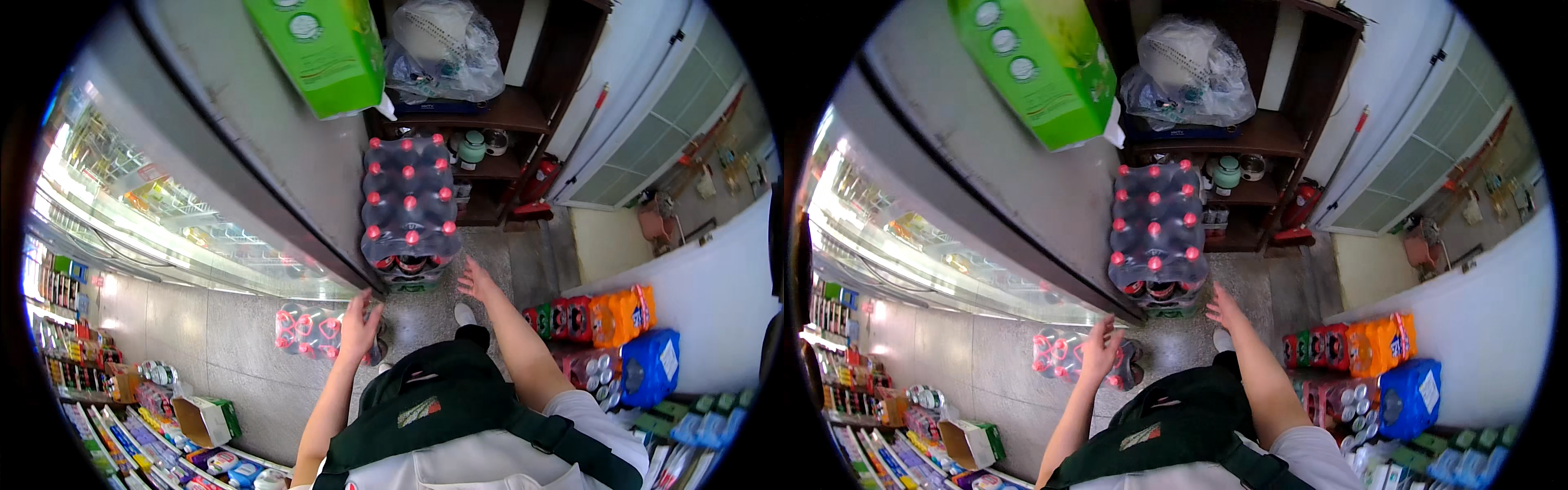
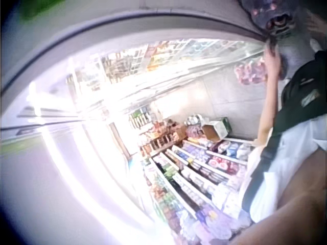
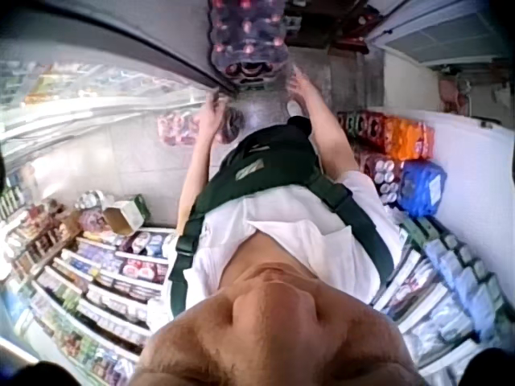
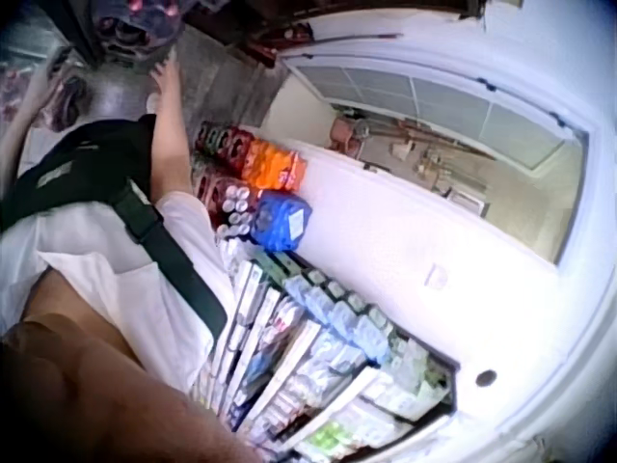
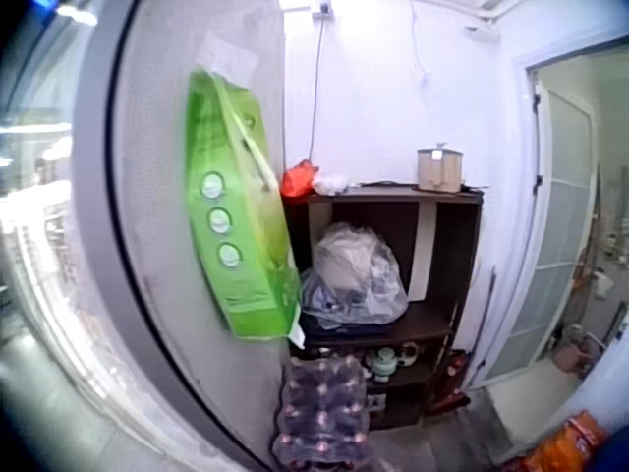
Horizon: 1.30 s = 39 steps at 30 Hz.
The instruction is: The person moves multiple shrink-wrapped packs of bottled beverages from a refrigerated display case to a cardboard box on the floor. They also handle a smaller pack of orange bottles and a large water jug, placing them into the box. The person walks between the cooler and the box repeatedly to transfer the items.
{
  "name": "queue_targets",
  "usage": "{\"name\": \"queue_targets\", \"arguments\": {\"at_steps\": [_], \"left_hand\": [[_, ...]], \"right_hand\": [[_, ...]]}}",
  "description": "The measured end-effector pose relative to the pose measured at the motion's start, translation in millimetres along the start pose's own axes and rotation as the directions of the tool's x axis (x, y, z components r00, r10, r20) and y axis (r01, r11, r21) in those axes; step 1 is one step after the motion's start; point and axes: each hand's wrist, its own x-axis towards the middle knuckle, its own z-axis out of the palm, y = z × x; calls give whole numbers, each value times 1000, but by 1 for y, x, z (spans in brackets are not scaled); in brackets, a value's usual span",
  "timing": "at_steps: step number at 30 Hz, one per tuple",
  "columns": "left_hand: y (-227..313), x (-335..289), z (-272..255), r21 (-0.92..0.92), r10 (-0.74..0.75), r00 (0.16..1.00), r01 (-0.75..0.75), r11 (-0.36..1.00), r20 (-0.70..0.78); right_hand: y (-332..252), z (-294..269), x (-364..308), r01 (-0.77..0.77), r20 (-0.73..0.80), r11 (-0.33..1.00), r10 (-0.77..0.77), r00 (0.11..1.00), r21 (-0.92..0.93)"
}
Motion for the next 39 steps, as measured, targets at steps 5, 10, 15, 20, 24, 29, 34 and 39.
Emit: {"name": "queue_targets", "arguments": {"at_steps": [5,10,15,20,24,29,34,39], "left_hand": [[47,89,65,-518,-632,775,542,662,3],[66,124,112,-535,-741,636,557,635,-216],[65,154,113,-719,-813,573,524,457,-99],[49,171,114,-911,-778,626,282,301,-63],[34,179,100,-817,-836,547,462,344,-42],[29,165,100,-755,-851,522,531,384,-66],[43,176,96,-742,-820,573,548,386,-3],[55,124,63,-596,-818,569,686,418,82]], "right_hand": [[-67,1,57,-106,-31,993,108,994,48],[-69,18,75,-353,104,930,343,934,106],[-66,31,107,-564,351,794,473,808,228],[-76,58,102,-510,660,708,82,747,489],[-80,71,88,-538,633,664,124,764,519],[-88,75,86,-554,757,706,39,652,441],[-68,62,113,-582,736,687,100,670,436],[-70,63,73,-622,488,668,416,767,408]]}}
